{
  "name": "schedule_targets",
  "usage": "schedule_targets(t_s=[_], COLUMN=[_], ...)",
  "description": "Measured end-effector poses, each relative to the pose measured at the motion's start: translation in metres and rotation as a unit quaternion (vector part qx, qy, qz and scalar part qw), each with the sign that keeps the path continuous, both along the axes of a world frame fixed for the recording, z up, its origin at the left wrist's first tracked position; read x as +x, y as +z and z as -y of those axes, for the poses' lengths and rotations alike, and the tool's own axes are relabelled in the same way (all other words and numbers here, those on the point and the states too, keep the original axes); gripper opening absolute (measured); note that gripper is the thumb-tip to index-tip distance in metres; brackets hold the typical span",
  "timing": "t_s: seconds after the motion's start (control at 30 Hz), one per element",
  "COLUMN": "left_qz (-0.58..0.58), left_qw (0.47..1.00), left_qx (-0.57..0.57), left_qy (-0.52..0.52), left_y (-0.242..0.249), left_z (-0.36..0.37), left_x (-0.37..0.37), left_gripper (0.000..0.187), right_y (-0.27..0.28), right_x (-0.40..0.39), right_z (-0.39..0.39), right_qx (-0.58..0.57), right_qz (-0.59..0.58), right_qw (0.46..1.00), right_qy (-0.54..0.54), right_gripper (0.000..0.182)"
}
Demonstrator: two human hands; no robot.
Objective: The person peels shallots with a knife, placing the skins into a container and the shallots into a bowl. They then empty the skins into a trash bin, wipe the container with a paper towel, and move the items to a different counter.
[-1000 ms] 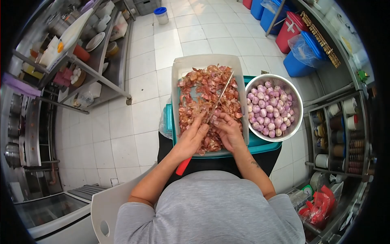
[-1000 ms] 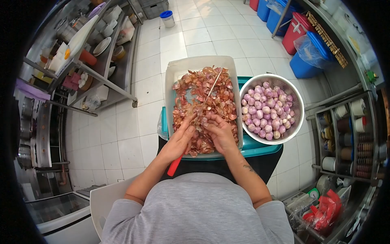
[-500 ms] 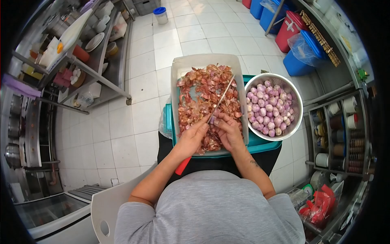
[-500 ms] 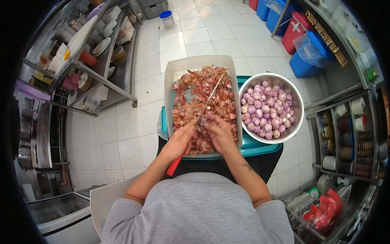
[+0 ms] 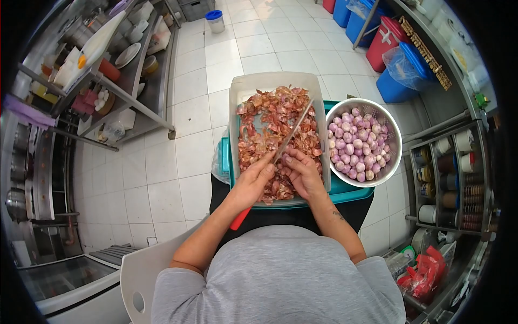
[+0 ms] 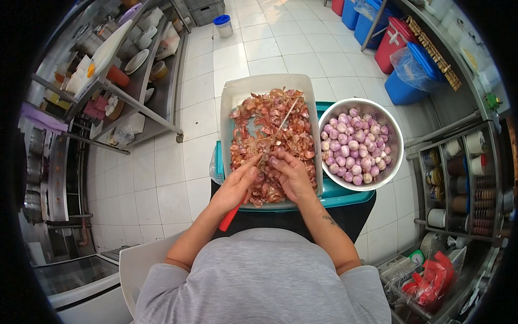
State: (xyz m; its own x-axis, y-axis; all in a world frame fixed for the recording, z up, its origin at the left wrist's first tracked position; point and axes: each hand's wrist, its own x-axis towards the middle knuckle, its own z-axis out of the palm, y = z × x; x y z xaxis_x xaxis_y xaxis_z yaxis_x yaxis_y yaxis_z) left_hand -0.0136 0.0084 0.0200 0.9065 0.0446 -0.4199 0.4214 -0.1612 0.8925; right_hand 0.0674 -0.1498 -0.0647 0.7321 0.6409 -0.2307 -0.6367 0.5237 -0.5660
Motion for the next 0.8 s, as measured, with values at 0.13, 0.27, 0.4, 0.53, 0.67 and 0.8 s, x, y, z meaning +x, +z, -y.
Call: schedule_targets(t_s=[0.13, 0.27, 0.4, 0.53, 0.67, 0.8], left_qz=[0.017, 0.047, -0.022, -0.007, -0.015, 0.081], left_qw=[0.999, 0.998, 0.999, 0.997, 0.998, 0.994], left_qx=[0.005, -0.001, -0.039, -0.067, -0.05, 0.062], left_qy=[0.036, 0.036, -0.009, -0.021, -0.019, -0.035], left_y=[-0.001, -0.007, 0.009, 0.006, -0.002, -0.011], left_z=[-0.005, -0.007, -0.002, 0.012, 0.017, 0.019], left_x=[0.001, -0.001, -0.001, -0.002, 0.0, 0.0], left_gripper=[0.053, 0.051, 0.053, 0.052, 0.05, 0.051], right_y=[0.003, 0.003, 0.0, -0.003, 0.001, -0.002], right_x=[0.002, 0.002, 0.0, -0.001, -0.002, -0.001], right_z=[0.003, 0.001, 0.0, -0.001, -0.002, -0.002], right_qx=[0.027, 0.03, 0.036, 0.032, 0.015, 0.022], right_qz=[-0.004, -0.01, -0.02, -0.019, -0.03, -0.024], right_qw=[1.0, 0.999, 0.999, 0.998, 0.998, 0.998], right_qy=[-0.009, -0.015, -0.024, -0.042, -0.059, -0.057], right_gripper=[0.032, 0.026, 0.029, 0.028, 0.027, 0.029])
